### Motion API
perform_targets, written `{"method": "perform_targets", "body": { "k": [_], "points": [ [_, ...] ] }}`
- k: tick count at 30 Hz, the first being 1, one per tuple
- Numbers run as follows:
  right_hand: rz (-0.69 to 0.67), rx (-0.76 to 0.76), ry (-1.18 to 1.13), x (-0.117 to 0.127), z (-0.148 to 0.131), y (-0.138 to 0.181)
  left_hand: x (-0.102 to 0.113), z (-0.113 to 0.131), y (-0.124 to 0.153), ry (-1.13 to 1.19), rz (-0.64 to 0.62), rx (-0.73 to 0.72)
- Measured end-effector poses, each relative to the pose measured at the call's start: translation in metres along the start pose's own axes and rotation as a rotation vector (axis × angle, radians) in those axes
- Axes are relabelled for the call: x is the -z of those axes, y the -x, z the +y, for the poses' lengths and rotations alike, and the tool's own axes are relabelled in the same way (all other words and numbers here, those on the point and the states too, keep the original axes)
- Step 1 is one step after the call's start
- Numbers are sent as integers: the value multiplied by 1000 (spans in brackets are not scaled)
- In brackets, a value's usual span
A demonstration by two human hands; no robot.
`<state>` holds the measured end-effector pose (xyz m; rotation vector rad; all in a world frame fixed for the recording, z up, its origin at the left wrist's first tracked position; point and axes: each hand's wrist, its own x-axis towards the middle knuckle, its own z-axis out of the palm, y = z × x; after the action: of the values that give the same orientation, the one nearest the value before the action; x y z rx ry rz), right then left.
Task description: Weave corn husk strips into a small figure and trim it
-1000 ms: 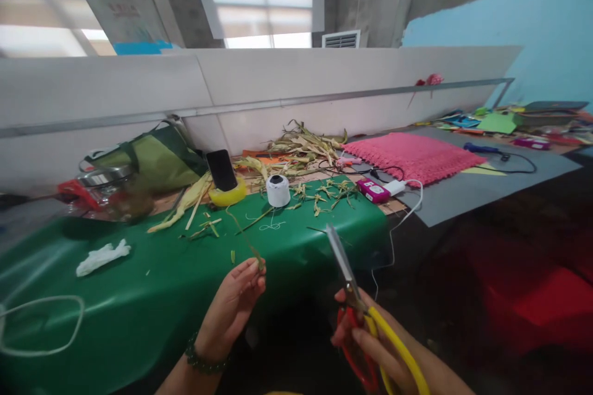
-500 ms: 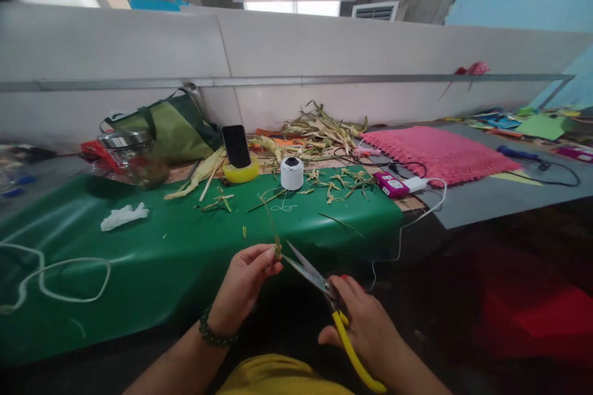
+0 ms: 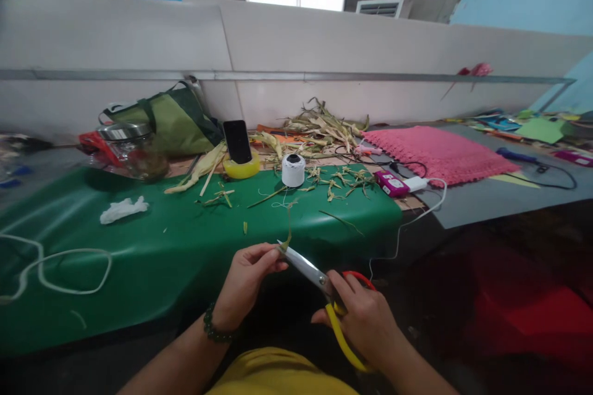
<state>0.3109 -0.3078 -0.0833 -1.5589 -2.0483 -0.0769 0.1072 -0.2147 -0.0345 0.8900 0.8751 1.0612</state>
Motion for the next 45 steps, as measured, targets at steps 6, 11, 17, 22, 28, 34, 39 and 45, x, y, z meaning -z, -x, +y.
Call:
{"method": "perform_targets", "body": {
  "k": [6,11,17,22,28,34,39,45],
  "points": [
    [3,-127,-134,12,8,-11,3,0,-2,-27,5,4],
    [-67,-567,264,48,54,-62,10,5,-2,-26,0,5],
    [-190,-526,431,60,104,-132,15,7,4,-90,-24,1],
    [-288,-274,340,36,111,-173,18,-1,5,-129,-71,15],
    [-250,-285,296,22,123,-179,35,-4,5,-175,-86,-7],
    [-367,-425,437,24,129,-176,45,-9,5,-194,-99,4],
    [-362,-363,493,24,82,-169,46,-10,6,-186,-107,28],
    [-481,-290,218,18,48,-145,57,-5,14,-188,-89,22]
  ]
}}
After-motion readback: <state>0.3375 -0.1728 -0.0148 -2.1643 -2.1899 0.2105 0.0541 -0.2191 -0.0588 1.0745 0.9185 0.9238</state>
